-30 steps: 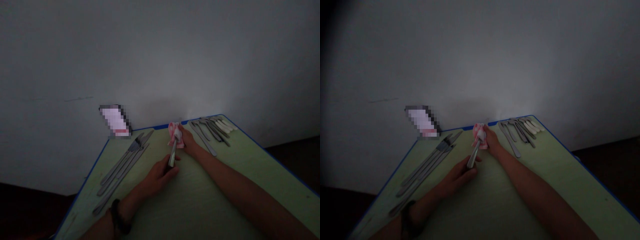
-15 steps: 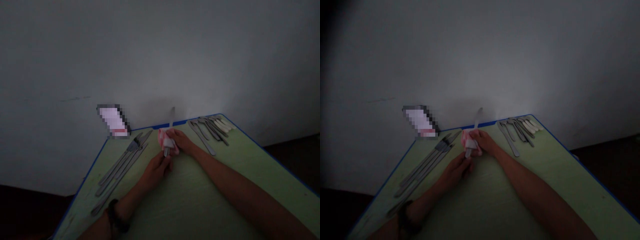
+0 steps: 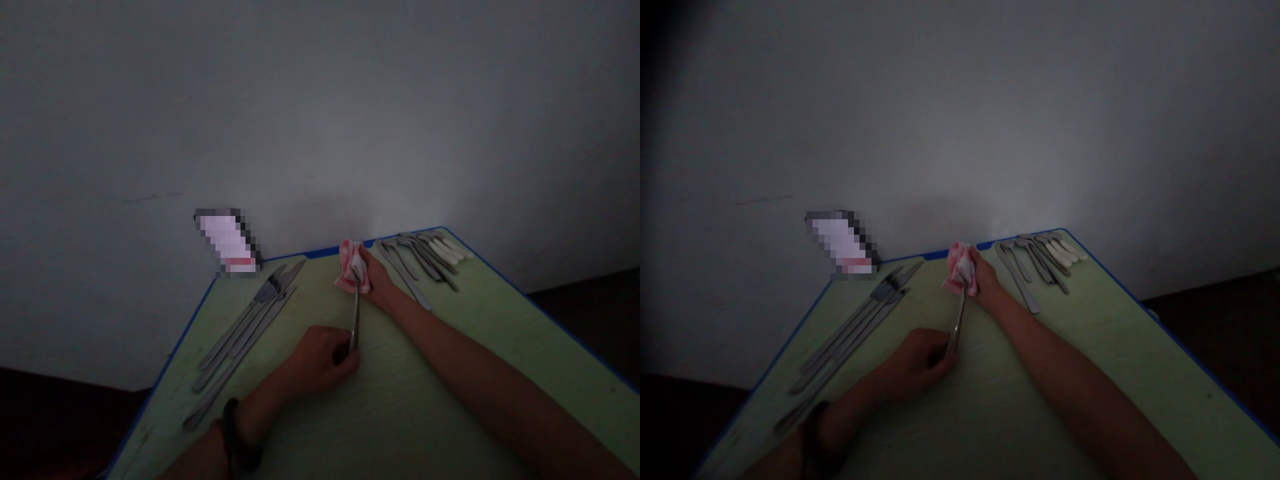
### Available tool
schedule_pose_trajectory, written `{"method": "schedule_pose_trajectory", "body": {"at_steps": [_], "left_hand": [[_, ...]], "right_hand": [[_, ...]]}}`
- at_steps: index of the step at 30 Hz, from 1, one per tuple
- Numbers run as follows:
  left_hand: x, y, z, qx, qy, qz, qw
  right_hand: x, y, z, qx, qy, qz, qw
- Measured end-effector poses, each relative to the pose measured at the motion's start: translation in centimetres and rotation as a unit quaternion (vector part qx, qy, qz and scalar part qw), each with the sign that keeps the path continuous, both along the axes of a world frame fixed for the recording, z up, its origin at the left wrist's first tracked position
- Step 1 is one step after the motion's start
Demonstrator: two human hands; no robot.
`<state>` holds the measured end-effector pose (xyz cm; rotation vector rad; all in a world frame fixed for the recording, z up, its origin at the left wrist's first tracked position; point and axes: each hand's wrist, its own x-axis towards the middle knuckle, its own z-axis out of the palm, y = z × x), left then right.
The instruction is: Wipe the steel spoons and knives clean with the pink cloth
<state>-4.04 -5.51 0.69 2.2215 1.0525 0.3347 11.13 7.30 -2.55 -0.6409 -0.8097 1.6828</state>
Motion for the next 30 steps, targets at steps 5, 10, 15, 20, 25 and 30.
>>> {"method": "schedule_pose_trajectory", "body": {"at_steps": [5, 10, 15, 20, 25, 30], "left_hand": [[0.0, 0.3, -0.3, -0.048, -0.051, 0.038, 0.997], [0.1, 0.9, -0.9, -0.079, -0.158, 0.120, 0.977], [0.4, 1.3, -1.2, -0.123, -0.248, 0.217, 0.936], [0.3, 1.6, -1.0, -0.168, -0.276, 0.237, 0.916], [0.1, 1.6, -1.3, -0.117, -0.239, 0.207, 0.941], [0.5, 1.2, -1.6, -0.082, -0.246, 0.251, 0.933]], "right_hand": [[-0.5, -1.2, 0.1, -0.017, -0.025, -0.041, 0.999], [-0.6, -2.1, 0.1, 0.094, -0.155, -0.023, 0.983], [-0.4, -2.4, 0.6, 0.111, -0.087, 0.033, 0.989], [-0.5, -2.8, 0.9, 0.043, 0.008, 0.113, 0.993], [-0.3, -3.0, 1.1, 0.022, 0.022, 0.162, 0.986], [-0.6, -3.1, 1.3, 0.023, 0.028, 0.165, 0.986]]}}
